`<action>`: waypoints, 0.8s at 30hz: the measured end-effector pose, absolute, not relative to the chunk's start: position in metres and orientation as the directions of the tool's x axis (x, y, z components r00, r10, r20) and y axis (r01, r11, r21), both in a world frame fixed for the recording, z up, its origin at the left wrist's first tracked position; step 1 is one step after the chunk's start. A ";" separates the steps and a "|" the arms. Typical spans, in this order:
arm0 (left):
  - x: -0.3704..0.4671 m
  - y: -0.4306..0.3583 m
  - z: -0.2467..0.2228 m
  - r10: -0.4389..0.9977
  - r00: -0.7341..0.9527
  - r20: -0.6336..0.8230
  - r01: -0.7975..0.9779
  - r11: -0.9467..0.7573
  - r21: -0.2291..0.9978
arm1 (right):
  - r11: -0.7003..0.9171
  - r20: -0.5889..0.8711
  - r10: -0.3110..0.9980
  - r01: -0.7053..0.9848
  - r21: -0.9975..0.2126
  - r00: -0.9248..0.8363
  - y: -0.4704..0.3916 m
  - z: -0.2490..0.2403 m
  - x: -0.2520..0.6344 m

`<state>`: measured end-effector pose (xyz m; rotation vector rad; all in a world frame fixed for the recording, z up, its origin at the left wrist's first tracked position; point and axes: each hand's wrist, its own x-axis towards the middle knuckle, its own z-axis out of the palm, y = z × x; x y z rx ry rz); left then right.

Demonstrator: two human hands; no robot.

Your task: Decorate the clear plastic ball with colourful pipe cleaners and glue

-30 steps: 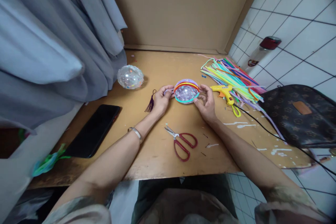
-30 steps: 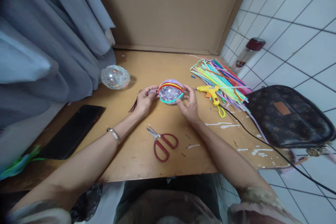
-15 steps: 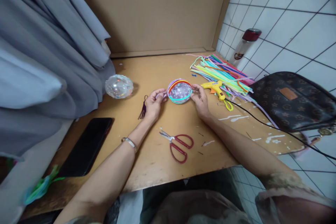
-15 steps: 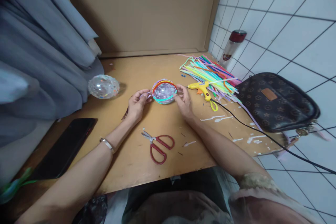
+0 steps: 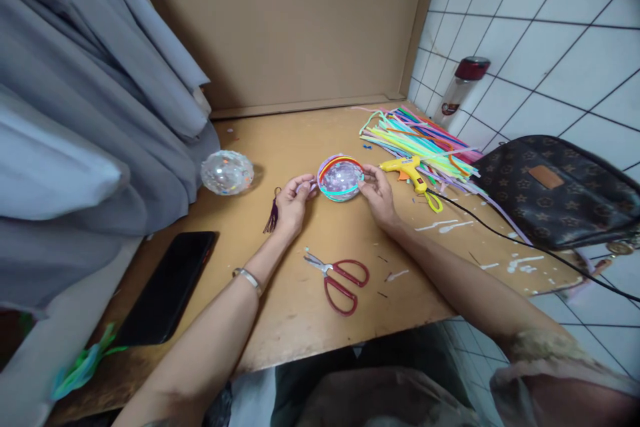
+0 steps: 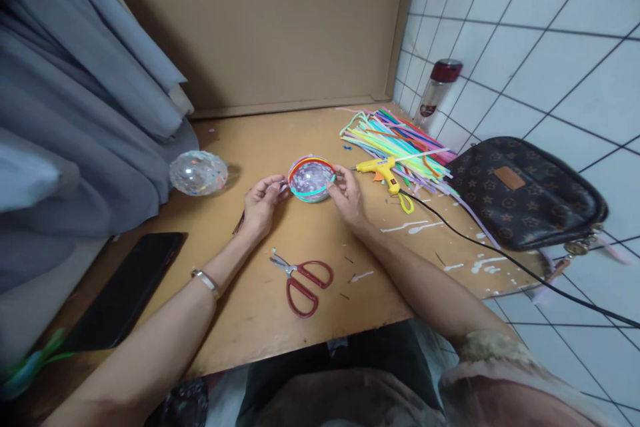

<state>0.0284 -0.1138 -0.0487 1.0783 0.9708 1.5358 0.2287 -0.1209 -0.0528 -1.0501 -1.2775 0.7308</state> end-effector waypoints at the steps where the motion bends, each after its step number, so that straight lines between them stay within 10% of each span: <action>1: 0.028 -0.114 -0.048 0.979 -0.120 0.168 -0.266 -0.194 0.944 | 0.383 0.397 0.900 0.106 -0.918 0.182 -0.121 -0.053 0.229; 24: 0.029 -0.116 -0.046 0.969 -0.140 0.204 -0.224 -0.232 0.947 | 0.419 0.445 0.880 0.172 -0.892 0.163 -0.120 -0.059 0.228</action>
